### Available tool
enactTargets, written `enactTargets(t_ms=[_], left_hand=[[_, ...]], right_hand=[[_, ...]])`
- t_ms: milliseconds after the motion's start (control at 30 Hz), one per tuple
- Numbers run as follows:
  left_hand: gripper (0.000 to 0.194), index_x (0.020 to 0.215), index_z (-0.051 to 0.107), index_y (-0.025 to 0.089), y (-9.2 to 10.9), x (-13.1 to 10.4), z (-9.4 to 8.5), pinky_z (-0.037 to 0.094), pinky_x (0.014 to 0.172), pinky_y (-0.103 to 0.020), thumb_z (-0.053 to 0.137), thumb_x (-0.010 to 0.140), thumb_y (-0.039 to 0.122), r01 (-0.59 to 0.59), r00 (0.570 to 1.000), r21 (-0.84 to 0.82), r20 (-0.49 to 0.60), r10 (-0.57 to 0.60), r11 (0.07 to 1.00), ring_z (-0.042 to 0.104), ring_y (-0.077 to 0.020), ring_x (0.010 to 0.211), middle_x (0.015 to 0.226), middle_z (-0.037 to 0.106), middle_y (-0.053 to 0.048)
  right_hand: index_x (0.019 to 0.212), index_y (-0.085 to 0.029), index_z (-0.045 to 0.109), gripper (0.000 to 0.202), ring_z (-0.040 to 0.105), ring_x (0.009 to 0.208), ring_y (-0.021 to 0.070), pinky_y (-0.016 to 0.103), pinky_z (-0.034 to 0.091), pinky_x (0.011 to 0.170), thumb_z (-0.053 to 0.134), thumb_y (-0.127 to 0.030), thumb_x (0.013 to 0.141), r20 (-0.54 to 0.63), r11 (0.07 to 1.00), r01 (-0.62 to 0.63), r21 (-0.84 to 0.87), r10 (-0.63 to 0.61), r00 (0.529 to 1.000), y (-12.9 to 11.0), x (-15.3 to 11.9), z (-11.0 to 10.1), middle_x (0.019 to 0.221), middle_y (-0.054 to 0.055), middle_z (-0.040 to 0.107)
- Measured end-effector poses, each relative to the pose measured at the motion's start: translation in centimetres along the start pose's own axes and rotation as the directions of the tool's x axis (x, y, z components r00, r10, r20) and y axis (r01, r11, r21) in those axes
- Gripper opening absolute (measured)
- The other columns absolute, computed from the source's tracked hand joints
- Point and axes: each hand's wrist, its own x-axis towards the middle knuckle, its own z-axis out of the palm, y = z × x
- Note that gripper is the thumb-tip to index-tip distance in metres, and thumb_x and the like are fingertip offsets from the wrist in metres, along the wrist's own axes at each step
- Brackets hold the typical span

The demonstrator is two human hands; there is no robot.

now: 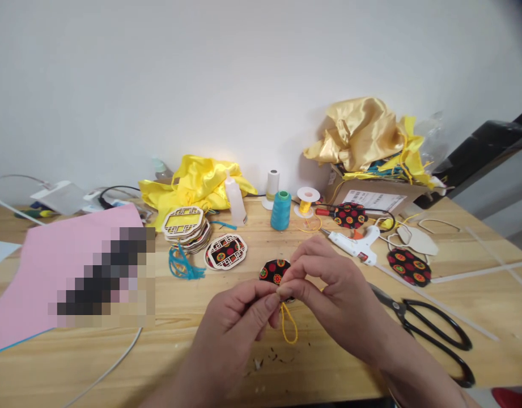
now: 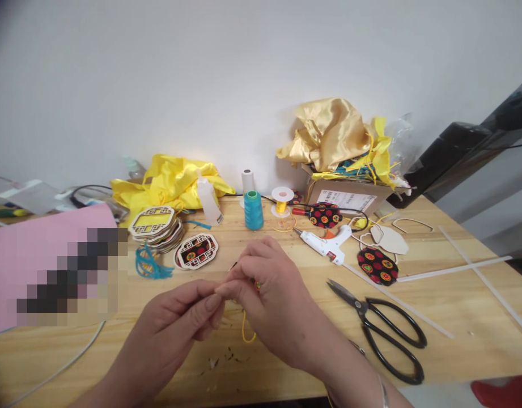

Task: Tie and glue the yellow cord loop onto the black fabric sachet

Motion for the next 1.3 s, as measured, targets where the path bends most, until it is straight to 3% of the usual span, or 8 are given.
enactTargets(t_ms=[267,400,500,633,767,900,1067,1300], left_hand=[[0.028,0.066,0.061,0.018,-0.8,0.0,-0.2,0.027,0.048,-0.023,0.053,0.081,0.040,0.016,1.000,0.096,0.010,-0.017,0.995,0.036,-0.0091,0.051,0.057,0.048,0.003],[0.025,0.067,0.062,0.018,-1.1,0.0,-0.3,0.027,0.049,-0.022,0.054,0.081,0.036,-0.004,1.000,0.019,-0.007,0.004,1.000,0.037,-0.0087,0.051,0.057,0.050,0.003],[0.018,0.069,0.063,0.018,-1.5,0.2,-0.5,0.024,0.045,-0.021,0.057,0.080,0.031,-0.002,0.998,-0.166,-0.069,-0.010,0.986,0.034,-0.0066,0.048,0.058,0.053,0.004],[0.011,0.070,0.064,0.018,-1.7,0.6,-0.9,0.024,0.044,-0.019,0.061,0.077,0.025,-0.032,0.987,-0.351,-0.160,-0.026,0.936,0.035,-0.0051,0.047,0.058,0.055,0.004],[0.009,0.071,0.067,0.017,-1.6,0.7,-1.0,0.025,0.044,-0.017,0.063,0.076,0.023,-0.045,0.979,-0.415,-0.199,-0.043,0.909,0.037,-0.0042,0.047,0.057,0.056,0.003],[0.009,0.072,0.068,0.016,-1.6,0.6,-1.0,0.025,0.042,-0.016,0.064,0.075,0.023,-0.050,0.977,-0.437,-0.208,-0.046,0.898,0.036,-0.0036,0.046,0.056,0.056,0.002],[0.010,0.073,0.068,0.015,-1.8,0.6,-1.1,0.025,0.042,-0.016,0.065,0.074,0.024,-0.056,0.975,-0.444,-0.217,-0.046,0.894,0.037,-0.0037,0.047,0.057,0.056,0.002],[0.007,0.073,0.068,0.016,-2.2,0.5,-1.2,0.026,0.043,-0.016,0.065,0.074,0.022,-0.057,0.978,-0.451,-0.204,-0.041,0.891,0.039,-0.0043,0.049,0.059,0.056,0.001]], right_hand=[[0.064,-0.015,0.059,0.016,0.049,0.076,0.0118,0.025,0.039,0.069,0.059,-0.006,0.077,0.009,1.000,-0.019,0.016,0.019,1.000,0.4,-0.2,0.5,0.069,-0.001,0.053],[0.067,-0.016,0.060,0.013,0.049,0.078,0.0125,0.025,0.040,0.070,0.059,-0.010,0.079,0.001,0.999,-0.041,0.005,0.041,0.999,0.9,-0.2,0.9,0.072,-0.001,0.055],[0.070,-0.017,0.062,0.012,0.048,0.081,0.0159,0.029,0.039,0.073,0.058,-0.013,0.081,-0.003,0.977,-0.096,-0.192,0.097,0.995,2.0,-0.4,1.3,0.076,0.002,0.058],[0.070,-0.016,0.065,0.014,0.048,0.081,0.0207,0.034,0.038,0.071,0.057,-0.014,0.081,0.104,0.847,-0.143,-0.513,0.226,0.969,3.7,-1.3,2.5,0.076,0.005,0.060],[0.075,-0.018,0.067,0.014,0.049,0.084,0.0229,0.036,0.038,0.072,0.055,-0.016,0.082,0.159,0.778,-0.137,-0.613,0.292,0.943,4.3,-2.2,3.8,0.082,0.006,0.063],[0.075,-0.018,0.066,0.012,0.050,0.085,0.0237,0.036,0.038,0.073,0.056,-0.018,0.081,0.145,0.737,-0.164,-0.655,0.335,0.931,4.4,-2.5,4.4,0.082,0.006,0.063],[0.070,-0.018,0.064,0.013,0.049,0.083,0.0228,0.034,0.037,0.071,0.057,-0.018,0.081,0.115,0.732,-0.159,-0.663,0.309,0.944,4.8,-2.7,4.8,0.079,0.006,0.063],[0.071,-0.018,0.060,0.012,0.047,0.077,0.0217,0.034,0.033,0.067,0.054,-0.014,0.080,0.136,0.704,-0.031,-0.710,0.180,0.974,5.9,-3.7,6.0,0.078,0.006,0.060]])
